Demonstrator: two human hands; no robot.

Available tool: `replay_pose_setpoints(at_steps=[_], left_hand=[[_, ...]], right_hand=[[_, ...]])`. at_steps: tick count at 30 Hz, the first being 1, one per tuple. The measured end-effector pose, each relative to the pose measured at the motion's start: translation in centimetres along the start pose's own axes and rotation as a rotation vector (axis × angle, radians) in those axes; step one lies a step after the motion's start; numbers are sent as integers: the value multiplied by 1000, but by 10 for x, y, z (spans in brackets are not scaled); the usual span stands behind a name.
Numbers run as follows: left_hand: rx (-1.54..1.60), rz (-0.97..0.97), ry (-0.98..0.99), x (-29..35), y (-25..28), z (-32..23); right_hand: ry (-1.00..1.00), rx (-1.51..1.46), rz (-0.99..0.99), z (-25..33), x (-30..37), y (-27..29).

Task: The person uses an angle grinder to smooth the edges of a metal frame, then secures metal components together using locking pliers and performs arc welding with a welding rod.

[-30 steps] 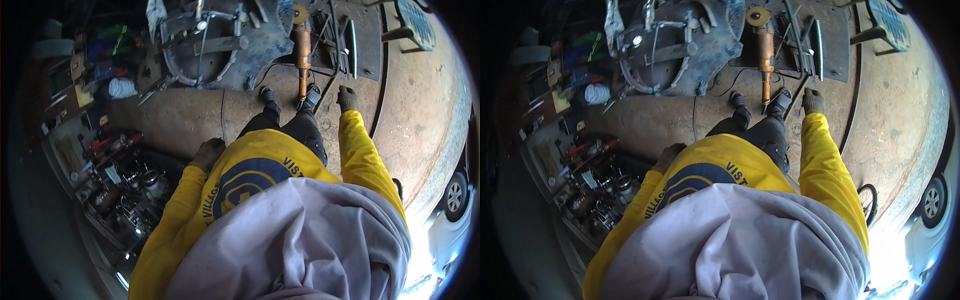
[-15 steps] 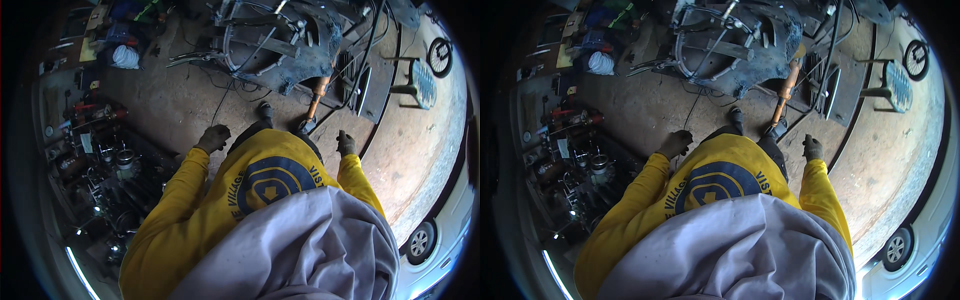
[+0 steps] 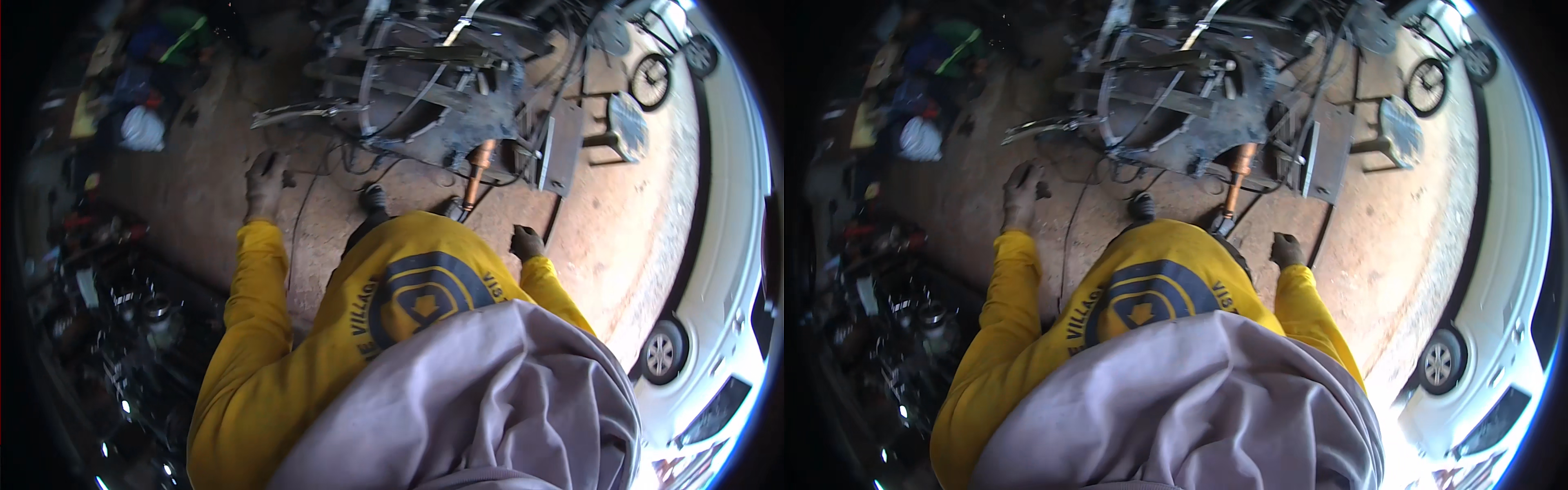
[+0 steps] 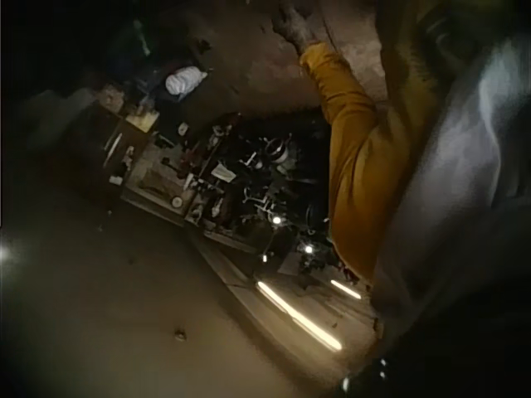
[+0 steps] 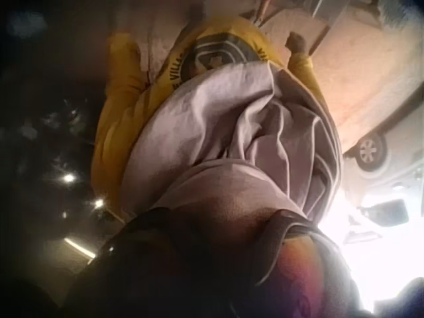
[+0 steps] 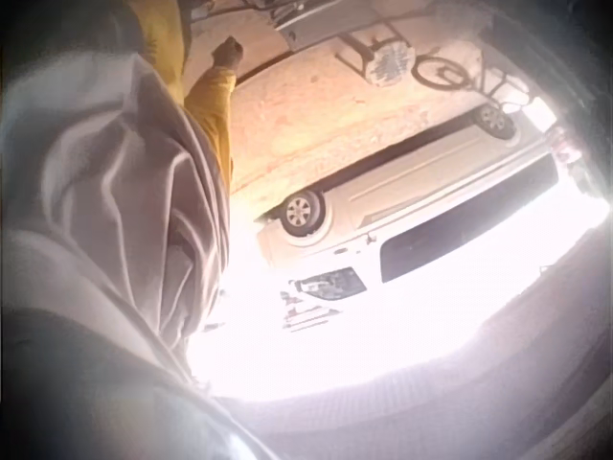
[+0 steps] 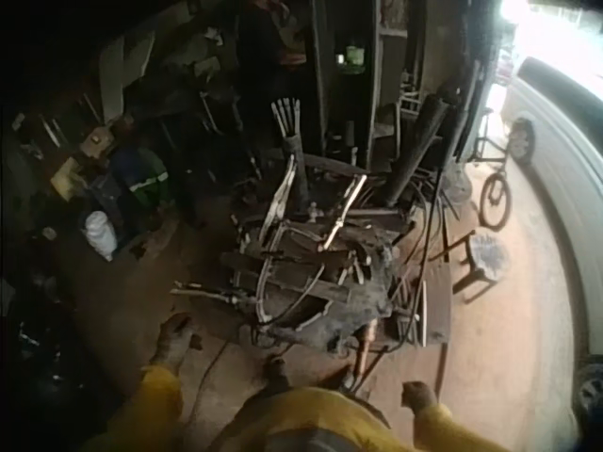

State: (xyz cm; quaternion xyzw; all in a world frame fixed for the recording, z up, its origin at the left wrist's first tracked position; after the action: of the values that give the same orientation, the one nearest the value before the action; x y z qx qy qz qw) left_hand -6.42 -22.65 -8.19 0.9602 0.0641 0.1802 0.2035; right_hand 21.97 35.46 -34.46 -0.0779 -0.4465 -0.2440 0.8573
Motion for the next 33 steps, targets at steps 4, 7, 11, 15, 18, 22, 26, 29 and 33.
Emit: replay_pose_setpoints(at_steps=[4, 7, 11, 15, 18, 22, 26, 29, 33], left_hand=[[-200, 122, 105, 1, -4, 26], [-205, 292, 133, 14, -13, 75], [-665, 576, -248, 29, 2, 169], [-642, 770, -159, 46, 46, 308], [-1230, 833, -549, 58, 21, 271], [-534, 770, 272, 68, 78, 319], [-1015, 850, -773, 116, 77, 276], [-771, 836, -401, 143, 41, 216], [-431, 520, 383, 196, 49, 211]], right_hand=[[236, 101, -205, 71, 61, -56], [658, 211, -364, 165, 108, -83], [1018, 140, -246, 305, 147, -135], [1228, 534, -226, 413, 142, -181], [1272, 641, -16, 461, 111, -192], [1172, 1036, 408, 498, 103, -252], [1098, 1444, 297, 500, 112, -301], [1300, 1616, 230, 482, 62, -297], [1186, 1512, 349, 483, 83, -305]])
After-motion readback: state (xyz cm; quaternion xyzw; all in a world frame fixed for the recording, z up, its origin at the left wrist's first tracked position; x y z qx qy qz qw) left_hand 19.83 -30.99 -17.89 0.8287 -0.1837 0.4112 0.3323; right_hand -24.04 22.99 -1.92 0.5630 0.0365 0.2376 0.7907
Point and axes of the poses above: each hand's wrist, its own x-axis away from the middle knuckle, its own y-axis out of the back of the hand, z = x × y, the point moved 4 cm from there along -x, towards the middle knuckle, and after that the axes turned 4 degrees about -x, right-handed, at the moved point
